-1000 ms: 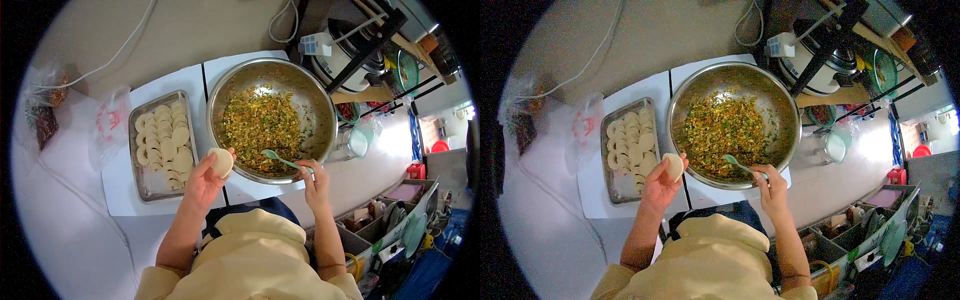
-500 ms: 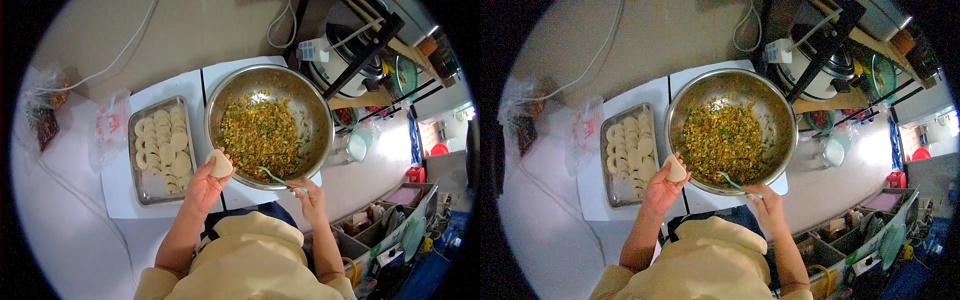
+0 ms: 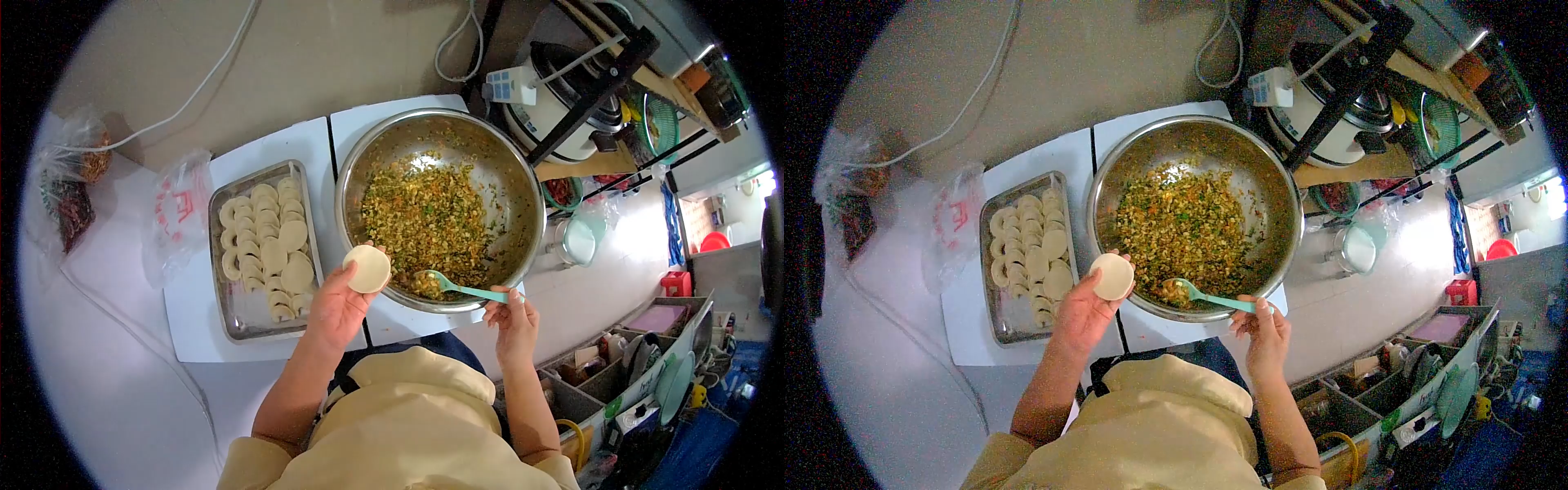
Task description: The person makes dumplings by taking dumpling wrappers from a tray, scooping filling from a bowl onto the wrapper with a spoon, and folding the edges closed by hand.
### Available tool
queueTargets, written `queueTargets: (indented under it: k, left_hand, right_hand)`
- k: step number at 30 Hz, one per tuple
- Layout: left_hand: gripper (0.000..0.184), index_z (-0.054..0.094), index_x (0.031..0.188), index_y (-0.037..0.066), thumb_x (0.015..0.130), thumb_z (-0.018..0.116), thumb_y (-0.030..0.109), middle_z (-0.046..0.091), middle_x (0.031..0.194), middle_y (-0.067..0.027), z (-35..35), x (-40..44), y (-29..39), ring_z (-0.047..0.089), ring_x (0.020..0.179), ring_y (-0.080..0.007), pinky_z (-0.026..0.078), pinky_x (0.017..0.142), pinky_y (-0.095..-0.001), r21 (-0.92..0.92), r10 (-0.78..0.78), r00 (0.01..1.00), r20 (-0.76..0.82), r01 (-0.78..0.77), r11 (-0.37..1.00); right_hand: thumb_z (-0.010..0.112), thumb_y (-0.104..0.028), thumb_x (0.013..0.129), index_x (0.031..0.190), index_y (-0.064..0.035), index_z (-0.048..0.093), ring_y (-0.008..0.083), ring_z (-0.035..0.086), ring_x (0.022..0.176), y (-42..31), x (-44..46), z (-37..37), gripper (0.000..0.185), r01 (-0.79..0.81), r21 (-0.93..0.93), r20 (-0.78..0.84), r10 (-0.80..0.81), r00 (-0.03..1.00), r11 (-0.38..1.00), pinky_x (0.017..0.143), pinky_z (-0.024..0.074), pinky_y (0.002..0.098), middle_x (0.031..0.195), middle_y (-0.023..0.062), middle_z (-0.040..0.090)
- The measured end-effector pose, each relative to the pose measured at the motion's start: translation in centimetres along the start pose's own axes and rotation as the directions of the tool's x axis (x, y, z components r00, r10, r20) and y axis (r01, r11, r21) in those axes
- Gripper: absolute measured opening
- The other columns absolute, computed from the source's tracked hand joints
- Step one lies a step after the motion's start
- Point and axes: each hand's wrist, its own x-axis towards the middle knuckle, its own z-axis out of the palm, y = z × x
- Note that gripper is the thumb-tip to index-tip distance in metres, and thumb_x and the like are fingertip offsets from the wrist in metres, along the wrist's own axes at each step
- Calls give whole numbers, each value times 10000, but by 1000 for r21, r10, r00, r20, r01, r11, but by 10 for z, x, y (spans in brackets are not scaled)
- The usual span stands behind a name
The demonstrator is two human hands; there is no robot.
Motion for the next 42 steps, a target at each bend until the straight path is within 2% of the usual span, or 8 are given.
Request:
queueTargets:
  k: [15,19,21,29,33,36,39,42]
  left_hand:
    - [389,391,1289,-9,990,360,238,469,1304,-166,52,15,-35,453,1219,-300,350,1059,-489,15,-170,984,50,170,985]
    - [366,409,1273,9,992,358,237,485,1269,-186,51,30,-38,474,1194,-322,374,1043,-485,-32,-140,981,137,145,989]
    - [362,413,1269,14,992,359,241,490,1257,-194,49,34,-40,485,1181,-330,382,1038,-483,-29,-136,983,121,140,990]
    - [329,440,1232,-10,980,383,194,530,1208,-207,41,42,-45,509,1155,-319,420,999,-471,68,-92,991,93,86,994]
    - [321,436,1234,-37,961,416,132,517,1229,-213,43,44,-46,511,1159,-312,422,1009,-457,55,-114,992,47,111,992]
    - [351,403,1266,-61,949,425,89,490,1258,-224,46,44,-46,489,1183,-335,408,1032,-452,-34,-128,991,44,129,991]
    - [411,351,1310,-75,936,442,69,443,1302,-236,47,41,-40,450,1213,-372,386,1055,-455,-124,-205,973,107,217,968]
    - [461,314,1332,-85,930,460,88,408,1332,-242,41,42,-39,416,1235,-399,380,1058,-453,-130,-232,952,202,260,957]
  right_hand:
    - [470,-315,957,992,46,603,157,571,637,-21,-14,31,386,373,21,-31,-372,928,928,561,443,245,742,101,609]
    - [556,-181,898,1085,18,602,228,604,754,-6,-21,18,277,665,-375,317,-584,747,646,665,495,338,846,141,618]
    - [625,-130,832,1092,-7,613,264,607,797,-1,-20,17,288,831,-500,585,-613,532,244,664,496,348,884,136,618]
    - [712,-139,726,1148,-43,605,262,603,804,19,-19,4,446,879,-476,790,-457,410,-36,664,498,355,948,112,606]
    - [674,-150,785,1135,-14,602,258,607,807,2,-22,3,382,810,-568,702,-426,570,148,695,495,349,931,122,611]
    - [515,-226,930,1118,40,576,209,589,822,-10,-22,5,331,563,-290,279,-494,823,774,720,476,334,891,140,620]
    - [497,-233,943,1113,49,570,198,575,795,-15,-12,-1,337,379,144,79,-393,916,914,720,466,326,899,144,618]
    - [503,-208,941,1100,57,571,183,567,775,-21,-4,-11,316,341,178,-12,-345,939,923,720,458,310,885,130,613]
